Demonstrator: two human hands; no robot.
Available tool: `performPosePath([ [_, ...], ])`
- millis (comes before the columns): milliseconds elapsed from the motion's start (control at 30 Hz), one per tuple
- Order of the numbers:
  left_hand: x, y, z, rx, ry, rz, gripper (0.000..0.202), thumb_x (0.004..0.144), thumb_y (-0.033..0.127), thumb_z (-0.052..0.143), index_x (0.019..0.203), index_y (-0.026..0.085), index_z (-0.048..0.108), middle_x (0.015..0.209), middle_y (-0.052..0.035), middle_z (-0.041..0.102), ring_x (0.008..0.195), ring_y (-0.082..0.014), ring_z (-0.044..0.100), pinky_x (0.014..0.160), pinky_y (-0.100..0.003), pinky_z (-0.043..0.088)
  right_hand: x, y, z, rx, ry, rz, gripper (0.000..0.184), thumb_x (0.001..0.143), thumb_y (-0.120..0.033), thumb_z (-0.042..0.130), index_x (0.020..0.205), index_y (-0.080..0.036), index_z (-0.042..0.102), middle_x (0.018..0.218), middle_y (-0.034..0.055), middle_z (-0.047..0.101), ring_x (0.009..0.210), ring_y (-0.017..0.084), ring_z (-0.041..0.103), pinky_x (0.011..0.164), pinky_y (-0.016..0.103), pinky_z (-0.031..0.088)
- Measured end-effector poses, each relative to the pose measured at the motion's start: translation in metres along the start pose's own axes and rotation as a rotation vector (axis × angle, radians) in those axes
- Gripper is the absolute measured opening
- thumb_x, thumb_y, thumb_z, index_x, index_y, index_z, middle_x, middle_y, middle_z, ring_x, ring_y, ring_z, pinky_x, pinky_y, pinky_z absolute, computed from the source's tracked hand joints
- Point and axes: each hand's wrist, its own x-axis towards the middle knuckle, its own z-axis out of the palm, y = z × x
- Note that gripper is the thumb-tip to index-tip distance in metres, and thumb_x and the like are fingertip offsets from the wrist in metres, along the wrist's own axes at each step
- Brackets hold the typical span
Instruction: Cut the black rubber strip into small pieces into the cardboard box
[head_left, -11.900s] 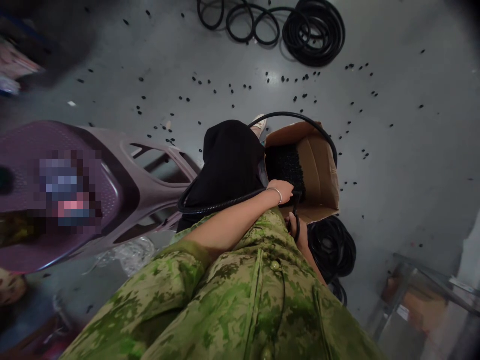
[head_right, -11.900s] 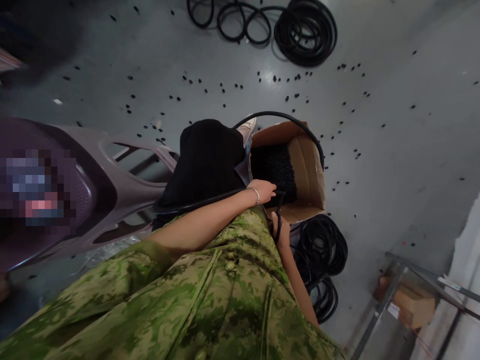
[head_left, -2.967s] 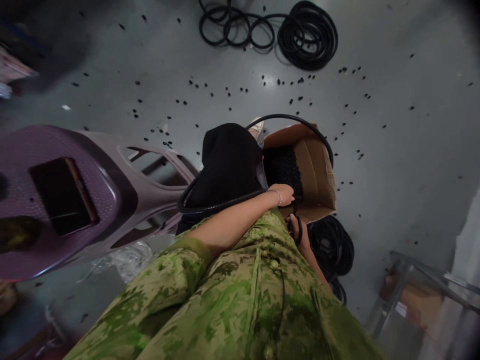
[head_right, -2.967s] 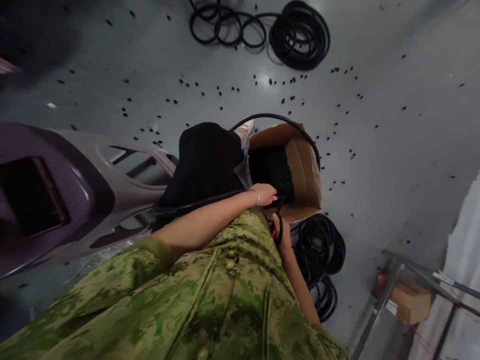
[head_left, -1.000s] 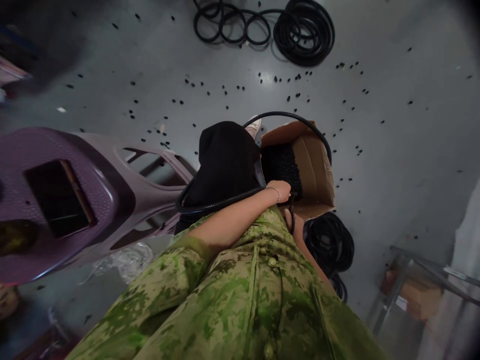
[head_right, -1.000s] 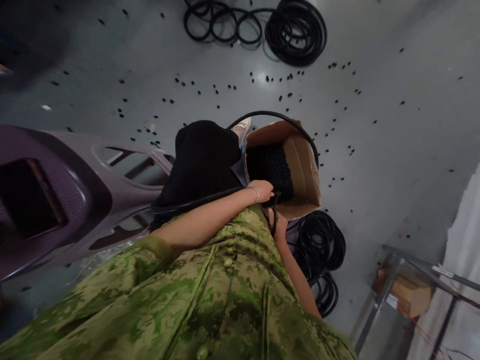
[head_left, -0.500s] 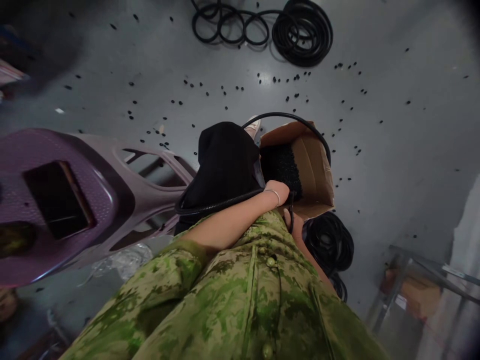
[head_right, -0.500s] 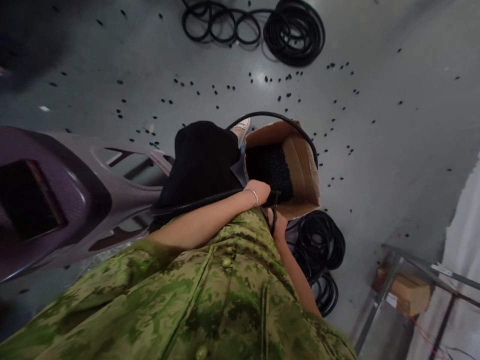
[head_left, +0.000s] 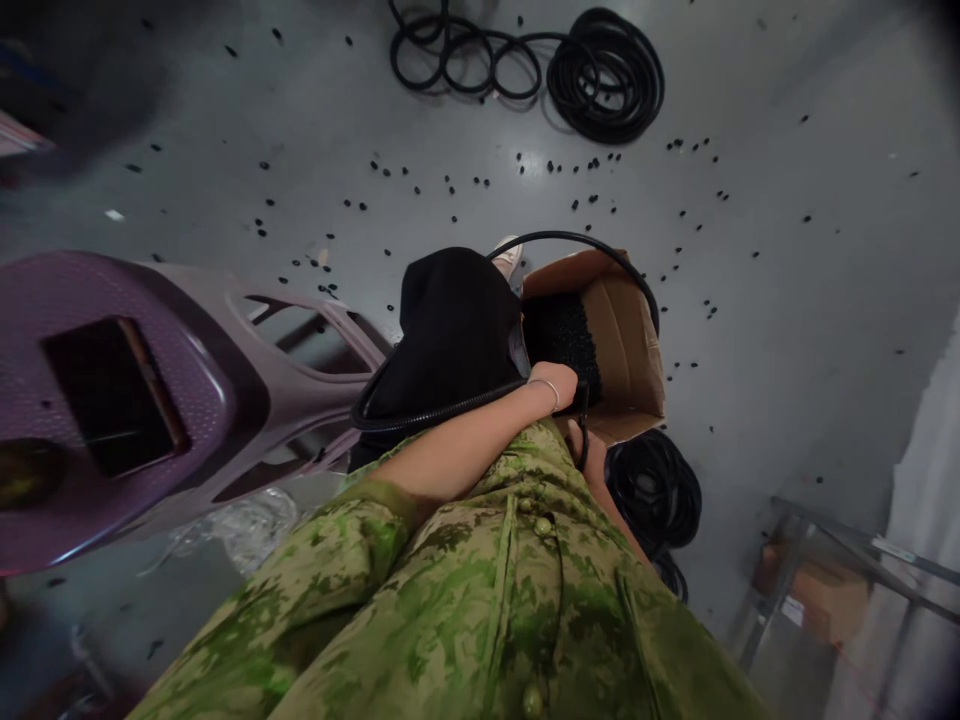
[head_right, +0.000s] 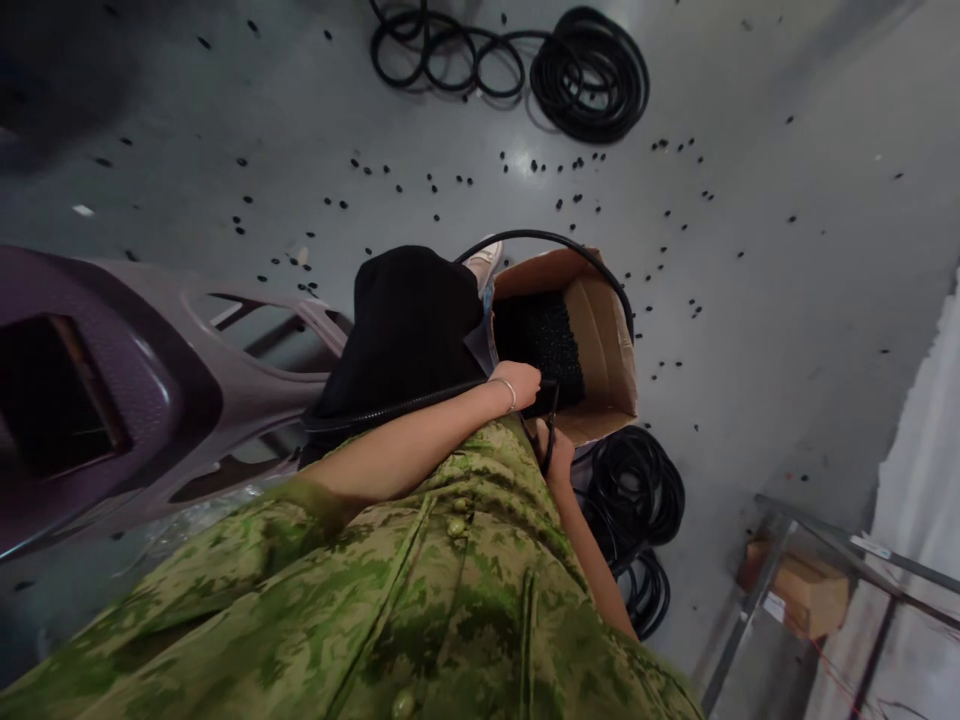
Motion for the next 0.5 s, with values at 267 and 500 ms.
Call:
performPosePath([
  [267, -0.006, -0.001, -0.007, 0.004, 0.035, 0.027, 0.032, 0.093, 0.027, 0.048, 0.115, 0.015, 0.068, 0.12, -0.0145, 0.068, 0.111, -0.025, 0.064, 0.089, -0.031, 0.053, -0.013, -0.006, -0.016, 0.198, -0.112, -0.054, 0.062, 0.078, -0.076, 0.037, 0.064, -0.018, 0.053, 0.064, 0.0074, 0.06, 0.064, 0.02, 0.052, 0.063, 0.03, 0.039],
  [500, -0.005, -0.001, -0.006, 0.028, 0.0, 0.042, 0.034, 0.094, 0.03, 0.047, 0.116, 0.015, 0.067, 0.12, -0.0133, 0.068, 0.112, -0.0261, 0.064, 0.089, -0.033, 0.053, -0.012, -0.005, -0.013, 0.196, -0.095, -0.036, 0.059, 0.079, -0.073, 0.036, 0.063, -0.018, 0.051, 0.062, 0.006, 0.058, 0.065, 0.02, 0.052, 0.064, 0.03, 0.038],
])
